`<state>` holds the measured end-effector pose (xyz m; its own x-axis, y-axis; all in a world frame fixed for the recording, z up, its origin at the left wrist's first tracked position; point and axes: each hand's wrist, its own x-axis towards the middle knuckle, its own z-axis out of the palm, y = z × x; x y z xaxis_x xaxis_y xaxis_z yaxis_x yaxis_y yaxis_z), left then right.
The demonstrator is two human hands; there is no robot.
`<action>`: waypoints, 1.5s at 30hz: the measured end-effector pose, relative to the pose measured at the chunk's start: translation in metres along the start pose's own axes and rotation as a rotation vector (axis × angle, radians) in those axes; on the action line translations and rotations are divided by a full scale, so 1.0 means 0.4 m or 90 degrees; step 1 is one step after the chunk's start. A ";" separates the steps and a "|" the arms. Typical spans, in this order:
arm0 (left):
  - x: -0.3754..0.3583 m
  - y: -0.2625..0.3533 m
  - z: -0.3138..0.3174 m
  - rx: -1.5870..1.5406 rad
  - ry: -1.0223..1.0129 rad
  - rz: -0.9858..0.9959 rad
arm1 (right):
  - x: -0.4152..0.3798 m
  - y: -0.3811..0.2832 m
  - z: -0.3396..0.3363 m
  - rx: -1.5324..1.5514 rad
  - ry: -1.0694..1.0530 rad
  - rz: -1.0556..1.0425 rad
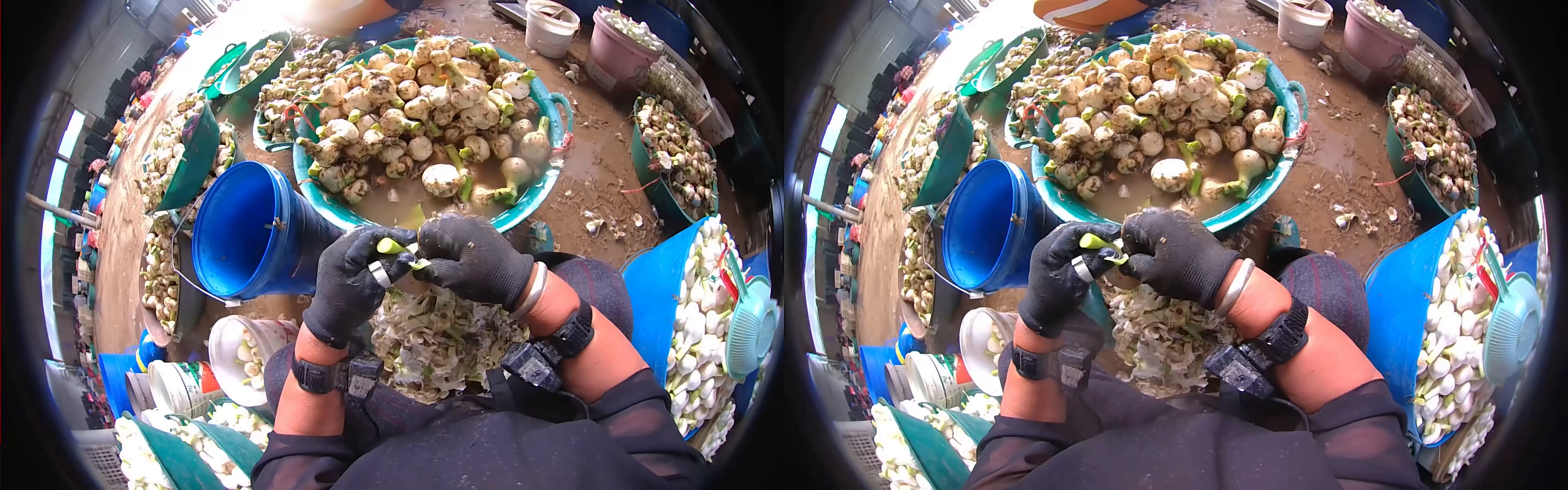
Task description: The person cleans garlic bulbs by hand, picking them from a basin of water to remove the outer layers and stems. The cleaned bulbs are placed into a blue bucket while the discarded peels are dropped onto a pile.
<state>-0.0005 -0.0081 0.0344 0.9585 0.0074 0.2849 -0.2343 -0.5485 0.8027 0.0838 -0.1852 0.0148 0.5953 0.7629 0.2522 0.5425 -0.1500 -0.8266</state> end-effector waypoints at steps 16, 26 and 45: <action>-0.019 -0.045 -0.052 -0.322 0.201 -0.256 | -0.021 -0.017 0.078 0.091 0.030 0.178; -0.040 -0.124 -0.033 -0.392 0.173 -0.184 | -0.004 0.033 0.025 0.444 0.377 0.314; 0.042 -0.144 -0.026 -0.464 0.114 -0.224 | -0.040 0.058 -0.054 0.077 0.071 0.287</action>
<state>0.0276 0.0322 -0.0017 0.9696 0.2441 -0.0170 -0.0306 0.1898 0.9813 0.0996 -0.2144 0.0024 0.8186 0.5659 -0.0983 0.1466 -0.3713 -0.9169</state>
